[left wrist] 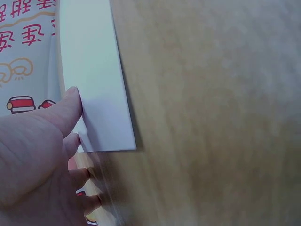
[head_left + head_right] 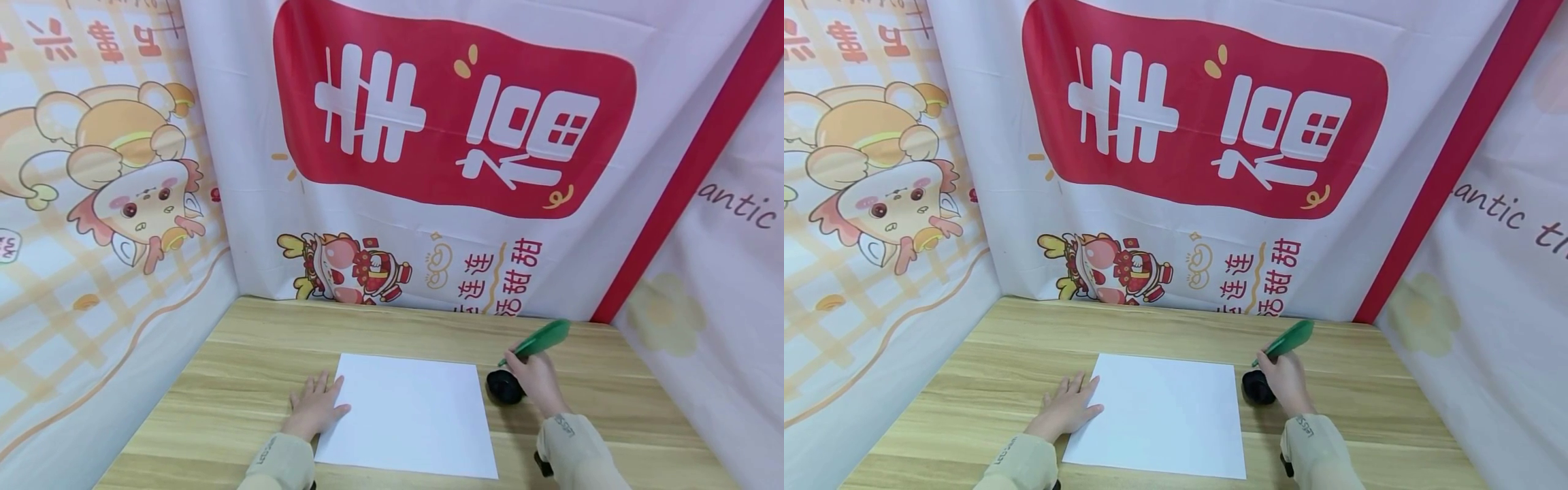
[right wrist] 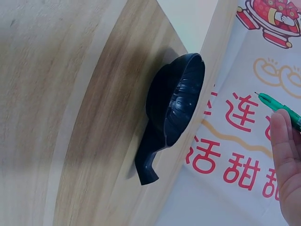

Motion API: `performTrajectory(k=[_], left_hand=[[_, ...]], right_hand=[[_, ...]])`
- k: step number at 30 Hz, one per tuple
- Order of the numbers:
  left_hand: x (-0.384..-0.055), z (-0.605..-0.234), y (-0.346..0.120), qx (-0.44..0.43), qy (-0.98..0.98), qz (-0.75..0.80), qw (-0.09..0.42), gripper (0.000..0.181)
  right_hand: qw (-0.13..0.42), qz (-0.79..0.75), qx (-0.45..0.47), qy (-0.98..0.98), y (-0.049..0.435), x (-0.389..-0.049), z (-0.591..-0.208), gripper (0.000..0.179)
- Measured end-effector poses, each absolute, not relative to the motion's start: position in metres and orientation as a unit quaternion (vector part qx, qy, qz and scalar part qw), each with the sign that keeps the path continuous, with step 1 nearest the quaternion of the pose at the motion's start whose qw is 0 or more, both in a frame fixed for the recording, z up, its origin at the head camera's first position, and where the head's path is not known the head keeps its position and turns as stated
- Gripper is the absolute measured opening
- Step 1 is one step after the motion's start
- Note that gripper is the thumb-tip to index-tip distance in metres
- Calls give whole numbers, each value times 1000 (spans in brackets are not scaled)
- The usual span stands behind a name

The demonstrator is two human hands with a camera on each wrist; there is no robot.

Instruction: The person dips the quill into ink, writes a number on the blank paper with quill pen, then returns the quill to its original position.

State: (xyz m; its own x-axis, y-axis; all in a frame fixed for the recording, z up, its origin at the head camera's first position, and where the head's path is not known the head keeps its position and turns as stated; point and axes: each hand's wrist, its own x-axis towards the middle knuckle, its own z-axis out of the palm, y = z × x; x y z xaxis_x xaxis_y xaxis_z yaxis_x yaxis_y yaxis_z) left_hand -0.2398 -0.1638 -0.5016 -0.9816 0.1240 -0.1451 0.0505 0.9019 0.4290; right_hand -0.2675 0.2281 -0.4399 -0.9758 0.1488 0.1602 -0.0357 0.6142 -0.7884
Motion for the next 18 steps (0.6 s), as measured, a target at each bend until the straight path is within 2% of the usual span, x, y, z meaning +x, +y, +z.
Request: performTrajectory(k=[18], left_hand=[[-236, -494, -163, 53, 971, 217, 86, 61]], right_hand=[[128, 443, 3, -887, 217, -275, -438, 10]])
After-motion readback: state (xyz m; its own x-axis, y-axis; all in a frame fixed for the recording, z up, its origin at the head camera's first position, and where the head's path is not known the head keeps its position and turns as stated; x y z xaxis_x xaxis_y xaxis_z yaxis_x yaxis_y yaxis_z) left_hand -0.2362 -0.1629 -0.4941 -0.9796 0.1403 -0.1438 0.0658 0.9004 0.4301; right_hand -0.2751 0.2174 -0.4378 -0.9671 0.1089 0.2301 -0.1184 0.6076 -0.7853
